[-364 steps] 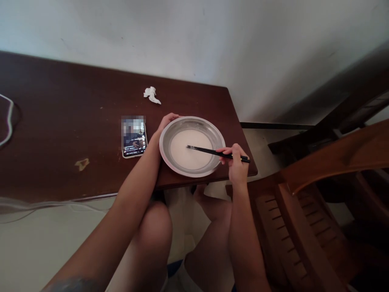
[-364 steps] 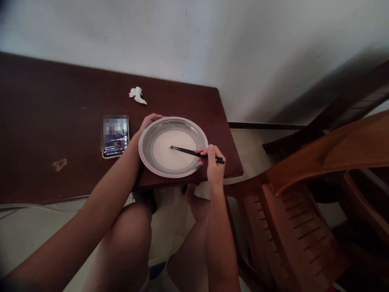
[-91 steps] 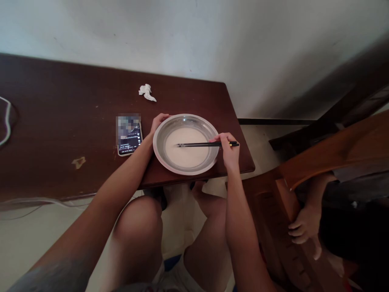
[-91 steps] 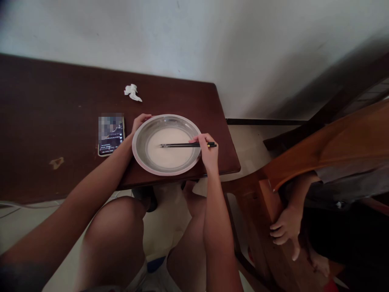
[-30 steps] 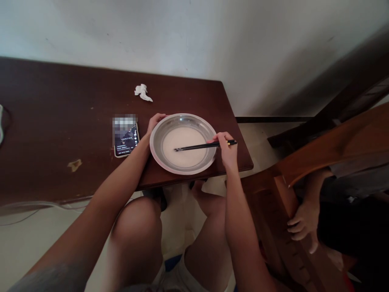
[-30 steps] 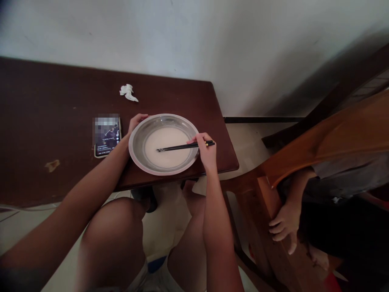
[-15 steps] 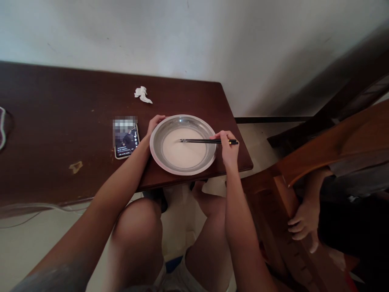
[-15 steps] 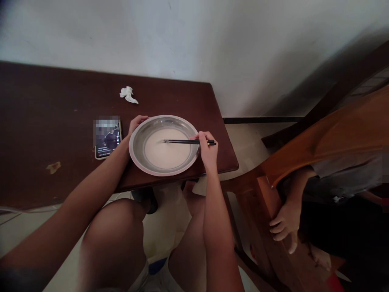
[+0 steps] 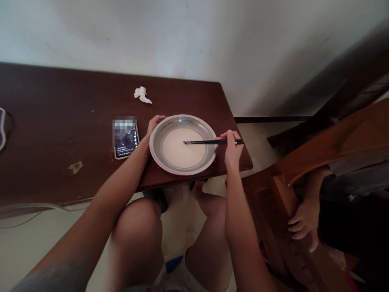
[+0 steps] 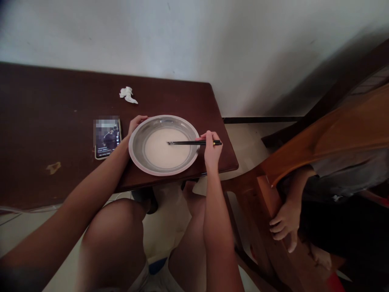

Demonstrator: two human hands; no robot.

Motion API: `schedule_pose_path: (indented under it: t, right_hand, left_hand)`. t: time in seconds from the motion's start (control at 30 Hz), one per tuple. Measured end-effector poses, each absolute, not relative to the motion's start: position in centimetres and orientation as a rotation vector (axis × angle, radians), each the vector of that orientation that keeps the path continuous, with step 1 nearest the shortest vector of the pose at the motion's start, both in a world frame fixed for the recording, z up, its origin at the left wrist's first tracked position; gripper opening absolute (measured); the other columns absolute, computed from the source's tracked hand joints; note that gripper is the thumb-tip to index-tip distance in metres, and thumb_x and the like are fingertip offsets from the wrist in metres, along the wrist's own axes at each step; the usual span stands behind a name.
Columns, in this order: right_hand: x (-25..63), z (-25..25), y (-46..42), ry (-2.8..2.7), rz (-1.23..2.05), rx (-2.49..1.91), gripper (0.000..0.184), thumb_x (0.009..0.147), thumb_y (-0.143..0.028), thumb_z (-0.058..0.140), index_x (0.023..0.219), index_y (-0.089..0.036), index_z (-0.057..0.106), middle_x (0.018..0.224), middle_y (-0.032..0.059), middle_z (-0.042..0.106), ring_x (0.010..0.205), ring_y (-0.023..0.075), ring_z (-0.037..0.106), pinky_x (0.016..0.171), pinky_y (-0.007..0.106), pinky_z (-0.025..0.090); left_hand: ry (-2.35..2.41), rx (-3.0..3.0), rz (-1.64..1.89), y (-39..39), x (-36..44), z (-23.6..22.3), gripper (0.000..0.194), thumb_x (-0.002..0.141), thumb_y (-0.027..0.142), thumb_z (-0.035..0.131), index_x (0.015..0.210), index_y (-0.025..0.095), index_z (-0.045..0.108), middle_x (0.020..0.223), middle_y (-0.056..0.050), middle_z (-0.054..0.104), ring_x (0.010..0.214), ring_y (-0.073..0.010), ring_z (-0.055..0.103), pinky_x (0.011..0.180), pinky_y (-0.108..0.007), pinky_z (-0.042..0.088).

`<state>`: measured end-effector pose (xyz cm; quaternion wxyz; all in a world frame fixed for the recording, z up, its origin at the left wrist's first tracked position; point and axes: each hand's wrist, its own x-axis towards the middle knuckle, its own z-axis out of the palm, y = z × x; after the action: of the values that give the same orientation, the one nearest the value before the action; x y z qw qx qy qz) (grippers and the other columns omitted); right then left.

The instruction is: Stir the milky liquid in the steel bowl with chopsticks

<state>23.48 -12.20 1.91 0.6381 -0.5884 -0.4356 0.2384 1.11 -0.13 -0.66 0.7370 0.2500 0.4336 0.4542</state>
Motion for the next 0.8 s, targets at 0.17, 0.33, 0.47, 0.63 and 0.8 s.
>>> schedule_pose_path:
  t: [0.17, 0.33, 0.47, 0.63, 0.8]
  right_hand:
    - [23.34, 1.85, -12.33, -1.089, 0.677, -1.322, 0.032, 0.086, -0.043, 0.045, 0.064, -0.022, 0.054, 0.051, -0.0055, 0.060, 0.055, 0.0122, 0.062, 0.069, 0.028, 0.047]
    - [23.20, 1.96, -12.22, -1.083, 0.605, -1.325, 0.030, 0.086, -0.042, 0.046, 0.066, -0.022, 0.056, 0.060, -0.0037, 0.064, 0.064, 0.0122, 0.064, 0.073, 0.028, 0.048]
    - [23.59, 1.78, -12.30, -0.982, 0.590, -1.341, 0.033, 0.087, -0.042, 0.044, 0.062, -0.022, 0.051, 0.050, -0.0060, 0.058, 0.053, 0.0114, 0.060, 0.070, 0.028, 0.047]
    - [23.05, 2.14, -12.42, -1.154, 0.694, -1.317, 0.029, 0.086, -0.042, 0.046, 0.067, -0.022, 0.056, 0.057, -0.0043, 0.063, 0.061, 0.0122, 0.063, 0.071, 0.028, 0.049]
    - [23.61, 1.89, -12.30, -1.002, 0.559, -1.351, 0.032, 0.087, -0.042, 0.044, 0.063, -0.021, 0.052, 0.053, -0.0054, 0.059, 0.056, 0.0114, 0.062, 0.070, 0.028, 0.048]
  left_hand:
    - [0.926, 0.574, 1.006, -0.09, 1.08, -0.76, 0.037, 0.083, 0.021, 0.037, 0.057, 0.017, 0.063, 0.048, 0.001, 0.059, 0.044, -0.0111, 0.053, 0.050, -0.021, 0.045]
    - [0.946, 0.576, 1.018, 0.00, 1.04, -0.93, 0.035, 0.083, 0.020, 0.039, 0.056, 0.018, 0.061, 0.048, 0.001, 0.059, 0.044, -0.0109, 0.051, 0.051, -0.020, 0.045]
    - [0.952, 0.571, 1.015, 0.10, 1.00, -1.06, 0.033, 0.082, 0.021, 0.040, 0.057, 0.018, 0.061, 0.049, 0.001, 0.059, 0.045, -0.0111, 0.051, 0.052, -0.021, 0.045]
    - [0.975, 0.570, 1.015, -0.07, 1.12, -0.73, 0.032, 0.082, 0.020, 0.039, 0.058, 0.018, 0.061, 0.049, 0.001, 0.059, 0.046, -0.0112, 0.051, 0.053, -0.021, 0.046]
    - [0.964, 0.569, 1.012, 0.11, 1.03, -1.05, 0.029, 0.081, 0.023, 0.043, 0.059, 0.019, 0.061, 0.049, 0.000, 0.059, 0.045, -0.0126, 0.051, 0.053, -0.023, 0.046]
